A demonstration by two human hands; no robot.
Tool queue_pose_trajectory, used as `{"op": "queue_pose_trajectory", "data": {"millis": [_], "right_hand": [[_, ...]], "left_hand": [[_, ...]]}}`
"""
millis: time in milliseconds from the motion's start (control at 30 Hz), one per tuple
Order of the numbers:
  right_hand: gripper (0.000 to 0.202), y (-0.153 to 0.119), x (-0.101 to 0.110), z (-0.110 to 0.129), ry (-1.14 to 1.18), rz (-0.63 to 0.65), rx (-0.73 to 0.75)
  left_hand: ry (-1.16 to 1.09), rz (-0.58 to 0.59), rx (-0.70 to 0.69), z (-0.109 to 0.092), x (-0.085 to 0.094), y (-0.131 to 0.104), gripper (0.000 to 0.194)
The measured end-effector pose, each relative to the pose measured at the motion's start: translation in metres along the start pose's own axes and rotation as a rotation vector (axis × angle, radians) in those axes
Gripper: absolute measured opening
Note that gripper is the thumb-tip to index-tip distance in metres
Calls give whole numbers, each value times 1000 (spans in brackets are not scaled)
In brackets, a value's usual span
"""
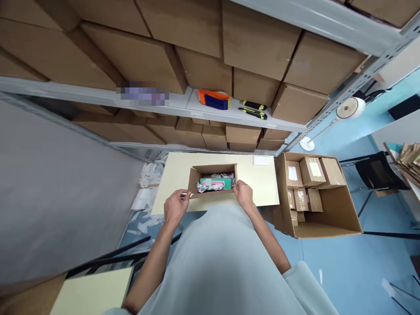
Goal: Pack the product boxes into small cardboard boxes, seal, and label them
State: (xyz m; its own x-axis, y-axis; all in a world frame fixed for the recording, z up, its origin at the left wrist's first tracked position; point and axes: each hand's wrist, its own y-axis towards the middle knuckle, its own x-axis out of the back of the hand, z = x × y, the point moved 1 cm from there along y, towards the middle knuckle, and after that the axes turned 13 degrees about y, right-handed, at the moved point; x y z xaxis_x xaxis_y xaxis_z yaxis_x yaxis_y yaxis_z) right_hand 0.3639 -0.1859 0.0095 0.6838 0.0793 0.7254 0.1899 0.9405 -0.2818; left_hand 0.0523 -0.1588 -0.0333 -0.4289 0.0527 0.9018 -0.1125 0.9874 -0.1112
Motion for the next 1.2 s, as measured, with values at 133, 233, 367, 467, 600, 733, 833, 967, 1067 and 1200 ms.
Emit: {"op": "queue_pose_trajectory", "data": {"millis": [133, 233, 367, 467, 600, 733, 833, 967, 1067, 1200], "right_hand": [[20, 13, -4, -8, 28, 35, -19], [25, 17, -7, -8, 17, 139, 20], [45, 20, -2, -12, 3, 352, 79], [41, 27, 1, -14, 19, 338, -9], [73, 47, -3, -5, -44, 96, -167], [93, 68, -8, 13, -119, 51, -95], [61, 74, -10, 19, -151, 115, -38], [27, 73, -12, 19, -131, 168, -107], [28, 73, -14, 20, -55, 153, -217], [28, 79, -18, 26, -18, 169, -326]], "left_hand": [[71, 79, -68, -26, -11, 21, 22], [93, 205, -154, -32, -14, 26, 34], [55, 409, -290, -28, -17, 30, 74], [19, 395, -305, -23, -17, 39, 79], [87, 165, -222, -21, -11, 66, 92], [152, 170, -407, -25, -4, 95, 96], [157, 258, -476, -23, -3, 106, 60], [109, 399, -352, -14, -9, 103, 35], [33, 454, -278, -10, -16, 98, 41], [-45, 489, -182, -15, -23, 104, 30]]}}
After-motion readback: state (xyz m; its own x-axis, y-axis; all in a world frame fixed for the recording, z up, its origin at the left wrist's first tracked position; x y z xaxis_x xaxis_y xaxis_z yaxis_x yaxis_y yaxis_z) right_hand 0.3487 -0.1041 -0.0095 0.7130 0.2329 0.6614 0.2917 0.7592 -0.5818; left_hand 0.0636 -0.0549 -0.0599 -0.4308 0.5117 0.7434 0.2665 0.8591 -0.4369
